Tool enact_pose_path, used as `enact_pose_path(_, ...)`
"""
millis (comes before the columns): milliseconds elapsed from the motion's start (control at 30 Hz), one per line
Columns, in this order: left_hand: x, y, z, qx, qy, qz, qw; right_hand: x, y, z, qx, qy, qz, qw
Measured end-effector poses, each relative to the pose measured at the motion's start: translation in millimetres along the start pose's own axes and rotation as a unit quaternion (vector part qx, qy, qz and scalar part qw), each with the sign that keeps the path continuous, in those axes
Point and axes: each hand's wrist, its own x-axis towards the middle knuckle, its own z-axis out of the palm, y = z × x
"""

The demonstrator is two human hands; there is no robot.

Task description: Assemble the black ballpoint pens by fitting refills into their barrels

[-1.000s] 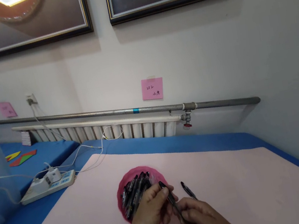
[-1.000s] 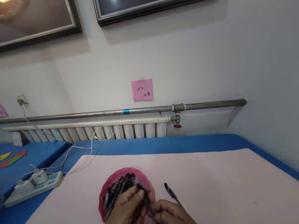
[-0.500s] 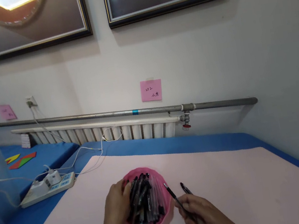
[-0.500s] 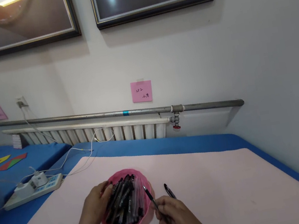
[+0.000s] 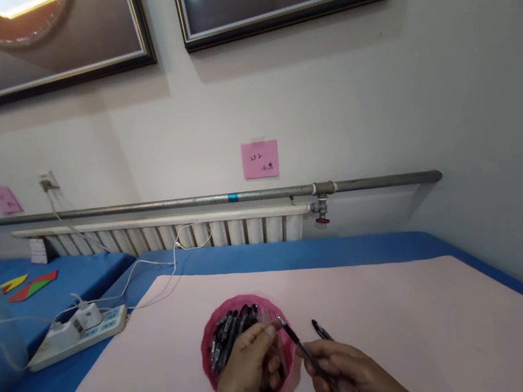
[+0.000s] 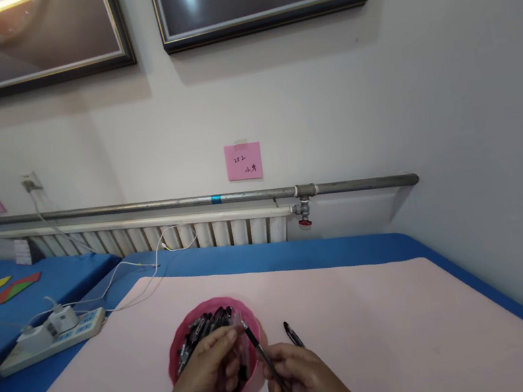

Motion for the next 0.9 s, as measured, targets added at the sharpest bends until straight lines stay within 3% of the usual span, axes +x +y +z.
enact_pose_path(400,-3,1,8,-0.084,-0.036,0.019,0.996,-2,2,2,0.025,-0.07,0.102,0.992)
enact_pose_path(700,-1,-1,11,-0.086,0.017,0.053,0.995,3,12,8,-0.046,-0.016,-0.034,0.998)
enact_pose_path(900,-2,3,11,-0.11,0.031,0.049,0.992,1,11,8,-0.056,-0.039,0.078,0.995)
